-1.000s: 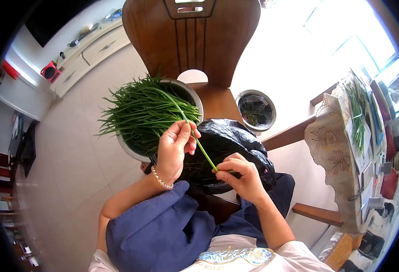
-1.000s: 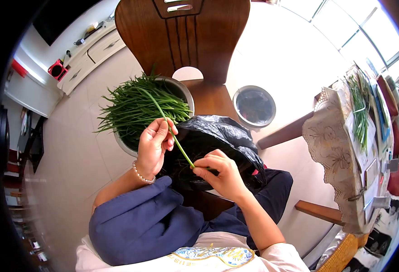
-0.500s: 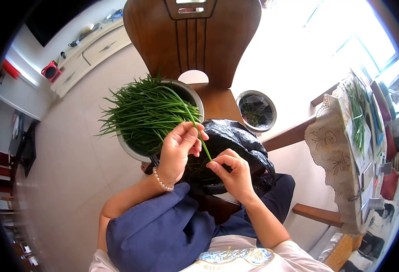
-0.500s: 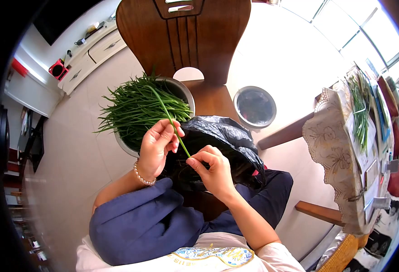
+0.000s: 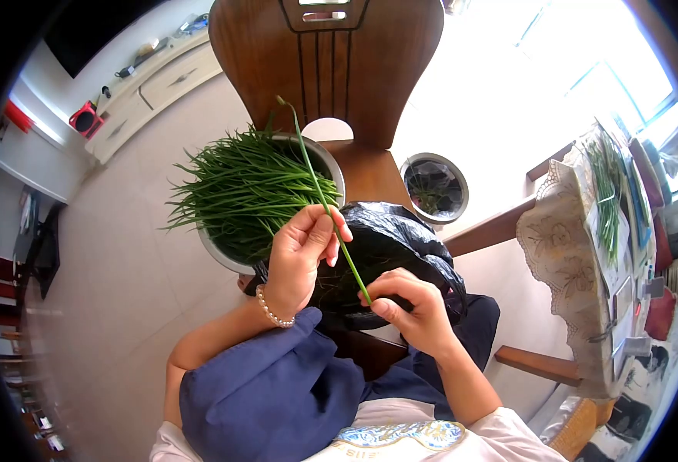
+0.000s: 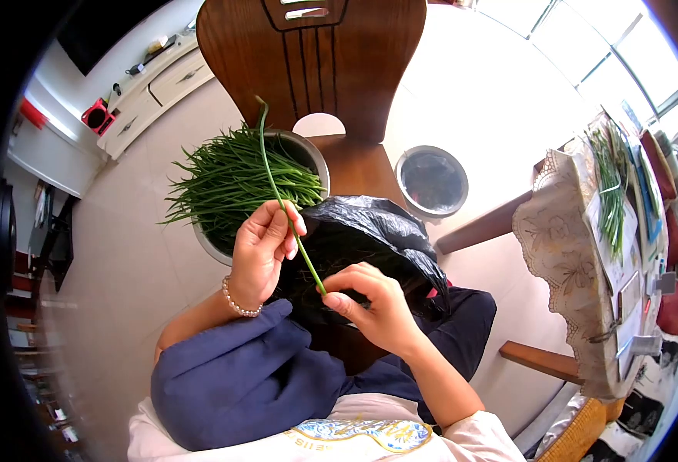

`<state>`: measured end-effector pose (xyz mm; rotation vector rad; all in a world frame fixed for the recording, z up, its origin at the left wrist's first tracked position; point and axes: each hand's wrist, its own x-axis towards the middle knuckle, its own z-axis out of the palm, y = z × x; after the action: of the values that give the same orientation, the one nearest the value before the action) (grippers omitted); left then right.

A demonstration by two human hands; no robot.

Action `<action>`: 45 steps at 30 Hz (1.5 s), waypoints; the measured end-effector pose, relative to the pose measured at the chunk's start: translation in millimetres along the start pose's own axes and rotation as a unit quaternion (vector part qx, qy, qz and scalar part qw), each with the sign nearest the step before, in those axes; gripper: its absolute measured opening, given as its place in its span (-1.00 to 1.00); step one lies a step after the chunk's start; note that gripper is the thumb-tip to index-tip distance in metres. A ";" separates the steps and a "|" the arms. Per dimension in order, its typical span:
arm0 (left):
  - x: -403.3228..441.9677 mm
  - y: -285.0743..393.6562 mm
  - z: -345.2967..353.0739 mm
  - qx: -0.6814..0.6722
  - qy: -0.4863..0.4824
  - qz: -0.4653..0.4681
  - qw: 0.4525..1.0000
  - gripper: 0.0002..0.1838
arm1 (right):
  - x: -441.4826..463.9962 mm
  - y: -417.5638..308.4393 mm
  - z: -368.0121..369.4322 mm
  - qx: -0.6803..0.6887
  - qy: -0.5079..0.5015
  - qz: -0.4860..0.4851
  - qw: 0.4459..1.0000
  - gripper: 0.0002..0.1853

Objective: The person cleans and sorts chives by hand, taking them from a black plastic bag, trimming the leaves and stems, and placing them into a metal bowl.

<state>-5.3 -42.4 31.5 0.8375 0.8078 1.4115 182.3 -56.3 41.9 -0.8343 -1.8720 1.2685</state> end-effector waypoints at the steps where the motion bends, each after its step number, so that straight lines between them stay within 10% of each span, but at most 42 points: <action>1: -1.5 -1.0 0.5 0.006 -0.013 0.000 1.000 -0.82 | -1.4 -1.5 6.2 0.090 0.007 0.087 0.992 -0.83; 6: -2.7 1.8 1.2 0.013 -0.028 -0.026 0.999 -0.82 | 1.8 4.2 17.0 0.203 0.012 0.215 0.955 -0.83; 9: -2.8 1.2 -3.5 -0.023 -0.006 -0.038 0.999 -0.82 | 1.8 10.4 14.0 -0.120 0.069 0.065 0.988 -0.89; 13: 5.1 -5.0 -21.8 -0.026 0.056 -0.019 0.998 -0.82 | 3.0 6.1 2.4 -0.118 -0.019 -0.195 0.974 -0.86; 16: -1.2 -3.1 -14.6 -0.022 0.080 -0.023 0.996 -0.81 | -6.4 -2.8 5.7 -0.060 -0.082 -0.177 0.979 -0.86; 26: -5.0 -6.5 -0.6 0.090 0.002 -0.008 0.996 -0.79 | 30.4 -7.5 -100.1 -0.210 0.471 -0.086 0.852 -0.90; 31: -7.6 -6.6 0.6 0.108 -0.027 -0.009 0.994 -0.80 | 51.4 62.7 -139.9 -0.301 0.428 -0.017 0.852 -0.47; 36: -7.0 -12.0 8.0 0.143 -0.047 -0.030 0.988 -0.80 | 0.5 45.1 -43.0 0.023 0.336 0.059 0.940 -0.80; 38: -8.1 -17.1 9.9 0.153 -0.068 -0.034 0.985 -0.81 | -9.6 22.6 -7.2 -0.042 0.181 0.032 0.982 -0.77; 45: -10.0 -24.7 17.5 0.160 -0.128 -0.112 0.972 -0.75 | -15.8 9.2 -1.5 0.043 0.151 0.088 0.984 -0.87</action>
<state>22.0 -52.4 18.4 1.1130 0.9103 0.9624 193.1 -65.8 30.4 -1.0991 -1.5208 1.2385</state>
